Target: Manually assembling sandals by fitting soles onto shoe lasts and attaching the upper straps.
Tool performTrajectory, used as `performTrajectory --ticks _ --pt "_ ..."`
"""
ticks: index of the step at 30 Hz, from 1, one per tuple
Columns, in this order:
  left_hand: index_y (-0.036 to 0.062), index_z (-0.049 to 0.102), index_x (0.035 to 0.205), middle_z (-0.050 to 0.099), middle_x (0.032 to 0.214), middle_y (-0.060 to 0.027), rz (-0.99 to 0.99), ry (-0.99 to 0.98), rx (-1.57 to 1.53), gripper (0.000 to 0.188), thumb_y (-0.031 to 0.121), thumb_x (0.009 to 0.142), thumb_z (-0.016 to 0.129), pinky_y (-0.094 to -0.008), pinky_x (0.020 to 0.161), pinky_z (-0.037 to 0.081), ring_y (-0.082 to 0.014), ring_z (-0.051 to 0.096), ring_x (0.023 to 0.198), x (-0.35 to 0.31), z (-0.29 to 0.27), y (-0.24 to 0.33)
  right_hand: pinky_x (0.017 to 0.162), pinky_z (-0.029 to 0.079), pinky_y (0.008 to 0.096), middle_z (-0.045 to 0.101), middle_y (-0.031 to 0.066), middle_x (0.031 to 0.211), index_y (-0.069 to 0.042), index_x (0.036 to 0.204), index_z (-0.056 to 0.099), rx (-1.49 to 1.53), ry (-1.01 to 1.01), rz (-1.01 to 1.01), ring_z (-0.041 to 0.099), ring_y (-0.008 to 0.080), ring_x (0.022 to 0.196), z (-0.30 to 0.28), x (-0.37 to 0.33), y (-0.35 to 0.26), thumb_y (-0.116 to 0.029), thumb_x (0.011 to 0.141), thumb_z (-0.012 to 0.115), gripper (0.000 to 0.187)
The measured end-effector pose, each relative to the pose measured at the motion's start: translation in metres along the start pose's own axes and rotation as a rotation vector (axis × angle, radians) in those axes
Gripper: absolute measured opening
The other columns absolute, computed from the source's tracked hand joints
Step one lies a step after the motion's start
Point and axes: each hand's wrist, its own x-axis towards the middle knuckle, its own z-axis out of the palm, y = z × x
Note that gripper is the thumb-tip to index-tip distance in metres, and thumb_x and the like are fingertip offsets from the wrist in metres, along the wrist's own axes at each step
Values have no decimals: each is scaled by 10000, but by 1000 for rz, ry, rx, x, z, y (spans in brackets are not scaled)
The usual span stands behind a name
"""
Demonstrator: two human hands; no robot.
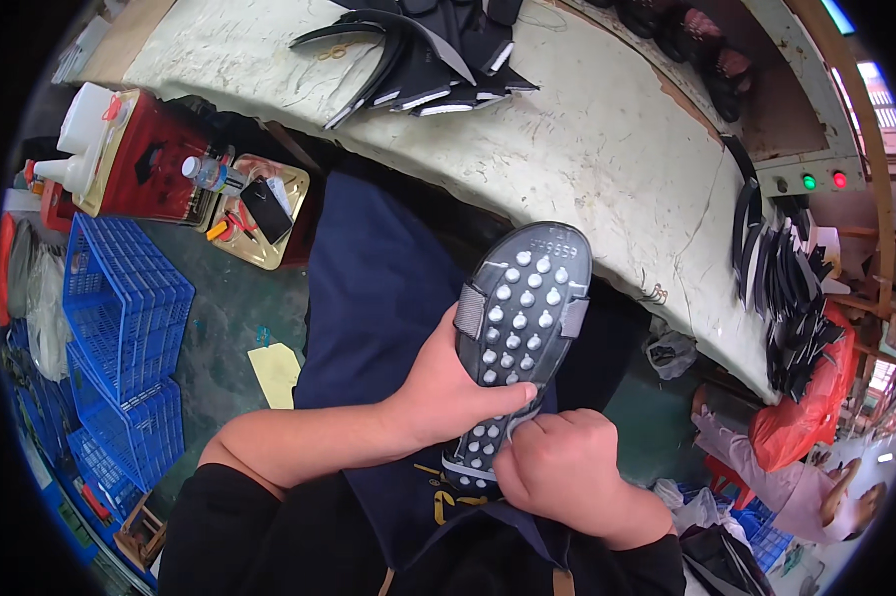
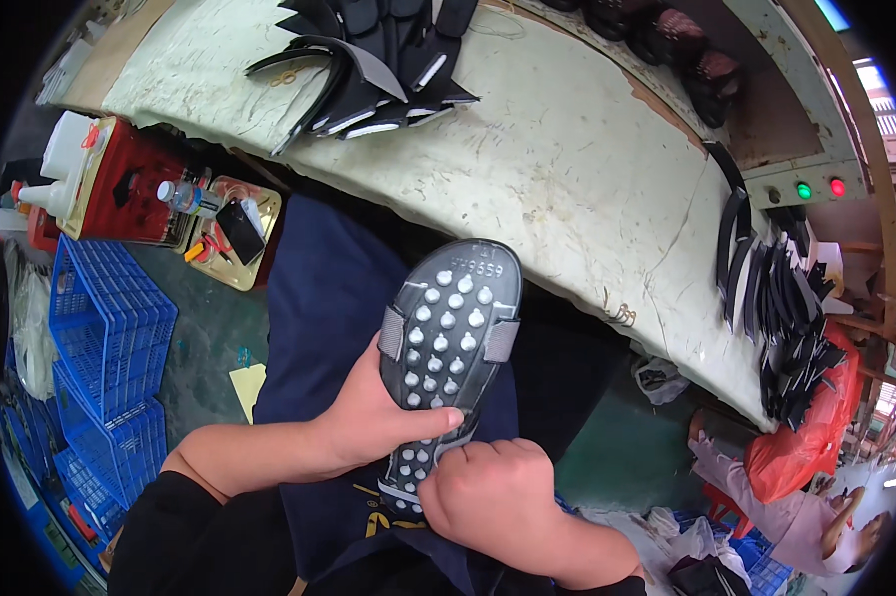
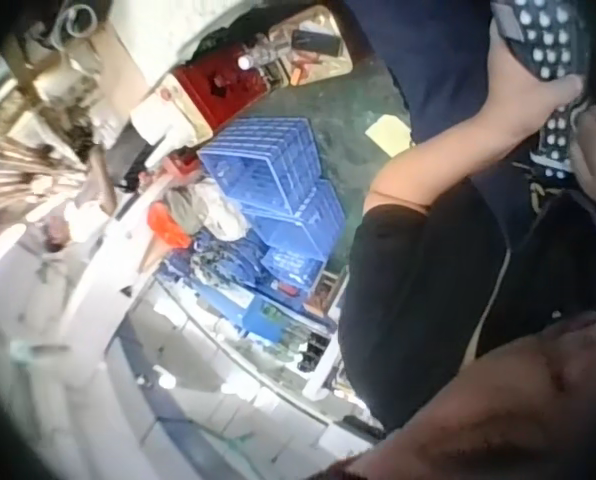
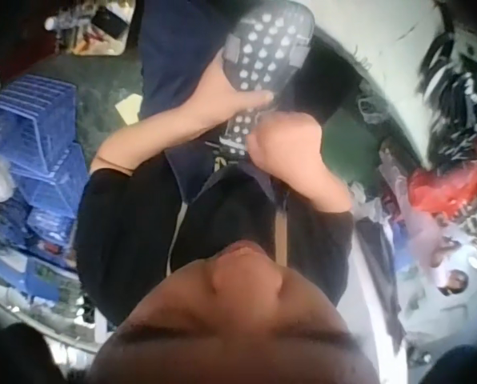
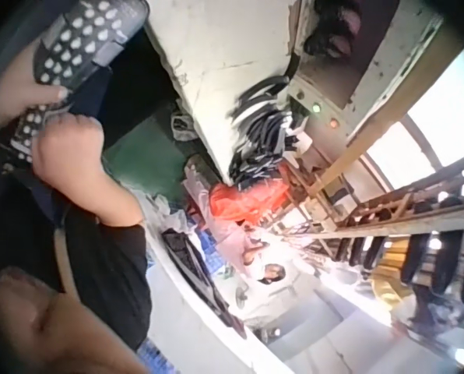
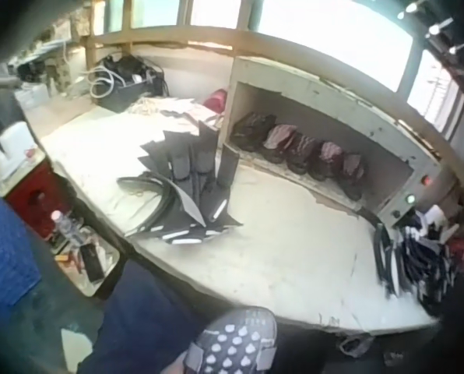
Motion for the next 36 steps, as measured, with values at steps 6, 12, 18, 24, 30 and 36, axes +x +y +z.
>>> performTrajectory --ticks 6,12,18,24,30,36 --pt "-4 367 1394 576 1274 -116 -60 16 121 778 88 778 833 -348 1001 501 -176 603 1141 12 3 6 438 380 407 479 44 438 -98 466 533 -330 44 211 491 252 376 8 26 -18 -261 741 673 348" --pt "12 337 1419 572 1265 -115 -206 -2 -184 757 53 820 797 -346 995 522 -174 607 1147 15 -14 -9 474 390 384 546 50 523 -80 558 585 -2 -146 121 554 239 465 12 46 27 -312 783 643 328" --pt "21 302 1445 550 1293 -114 -233 -45 -229 784 61 838 796 -354 1009 520 -175 595 1183 10 -26 -13 552 425 361 565 84 743 -41 722 593 1300 -42 220 552 225 624 38 20 75 -353 853 608 339" --pt "25 274 1464 517 1338 -114 -187 -35 -123 805 81 850 793 -370 1050 489 -180 561 1234 3 -23 -8 560 426 340 552 91 805 -38 750 578 563 -25 77 544 209 661 28 1 49 -507 825 677 486" --pt "18 248 1480 505 1357 -109 -238 -46 101 831 96 858 792 -391 1073 463 -182 542 1259 4 -12 0 556 408 339 516 75 708 -48 675 557 -119 -247 147 555 228 674 -1 15 -4 -620 774 706 600" --pt "26 252 1492 488 1423 -113 -74 17 -146 904 186 829 845 -410 1096 442 -209 519 1311 -18 -43 -19 686 451 357 581 105 871 -1 938 617 737 -44 -213 605 218 822 0 6 66 -687 857 628 691"
